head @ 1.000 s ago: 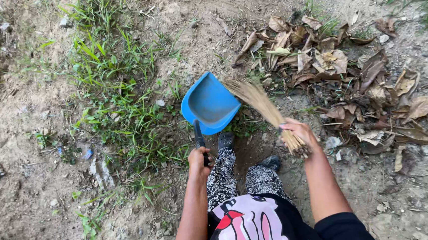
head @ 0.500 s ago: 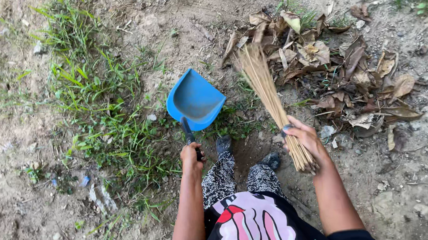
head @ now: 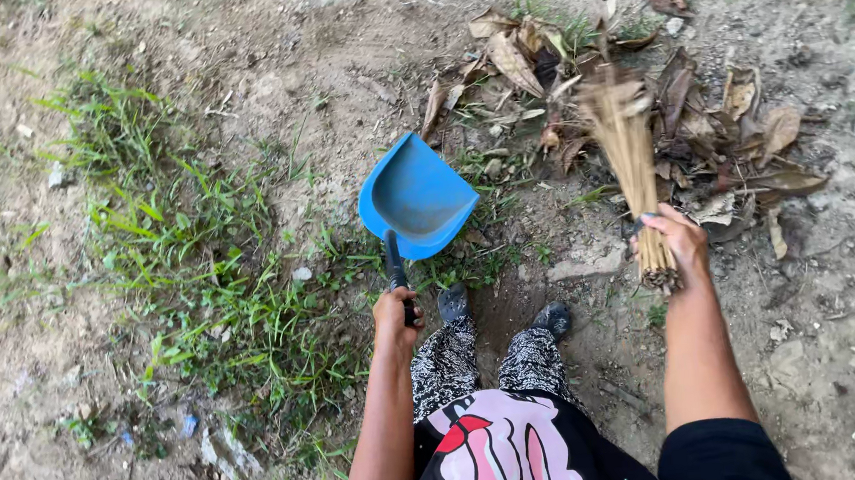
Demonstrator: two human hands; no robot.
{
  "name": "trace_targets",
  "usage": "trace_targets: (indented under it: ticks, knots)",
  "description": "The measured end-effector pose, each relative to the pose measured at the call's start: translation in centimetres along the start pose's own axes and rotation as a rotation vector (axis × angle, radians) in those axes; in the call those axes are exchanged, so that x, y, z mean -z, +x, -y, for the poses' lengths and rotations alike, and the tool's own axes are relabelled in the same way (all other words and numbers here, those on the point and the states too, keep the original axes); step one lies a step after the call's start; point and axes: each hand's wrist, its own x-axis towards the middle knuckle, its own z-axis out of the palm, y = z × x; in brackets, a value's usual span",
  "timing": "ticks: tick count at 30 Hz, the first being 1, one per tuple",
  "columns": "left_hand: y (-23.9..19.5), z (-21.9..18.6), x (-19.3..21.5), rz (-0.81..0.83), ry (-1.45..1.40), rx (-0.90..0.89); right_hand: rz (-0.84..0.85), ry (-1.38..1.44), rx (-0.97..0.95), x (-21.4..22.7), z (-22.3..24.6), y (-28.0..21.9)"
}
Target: The person sweeps dry leaves and debris on a dirt ground using a traditional broom and a blue dustpan. They gather the leaves into a pile, sweep them into the dustpan, and carry the dustpan to a nearby pile of wood and debris to empty the contents.
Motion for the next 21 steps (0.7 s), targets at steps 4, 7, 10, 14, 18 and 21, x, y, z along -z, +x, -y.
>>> trace_targets:
  ticks: [4,7,10,14,18,21]
  knots:
    - [1.2,-1.0,-0.2,0.002,0.066,0.002,-0.093,0.009,0.099,-1.0,3.5,-7.4]
    - [2.2,-1.6,0.0,0.028,0.088,-0.017,-0.078,-0.031,-0.028,-4.5,6.1,-12.7]
    - [2.6,-2.0,0.2,0.044,0.071,-0.015,-0.061,-0.051,-0.05,-11.0,5.5,-16.0]
    - [1.7,-2.5,0.5,0.014,0.055,-0.01,0.203,0.094,-0.154,-17.8,5.0,-14.6]
    - [0.2,-3.0,1.6,-0.035,0.013,-0.032,0.405,0.147,-0.209,-22.9,2.1,-9.9]
    - [-0.4,-3.3,2.1,-0.035,0.032,-0.033,0.482,0.166,-0.256,-25.3,-1.0,-4.8]
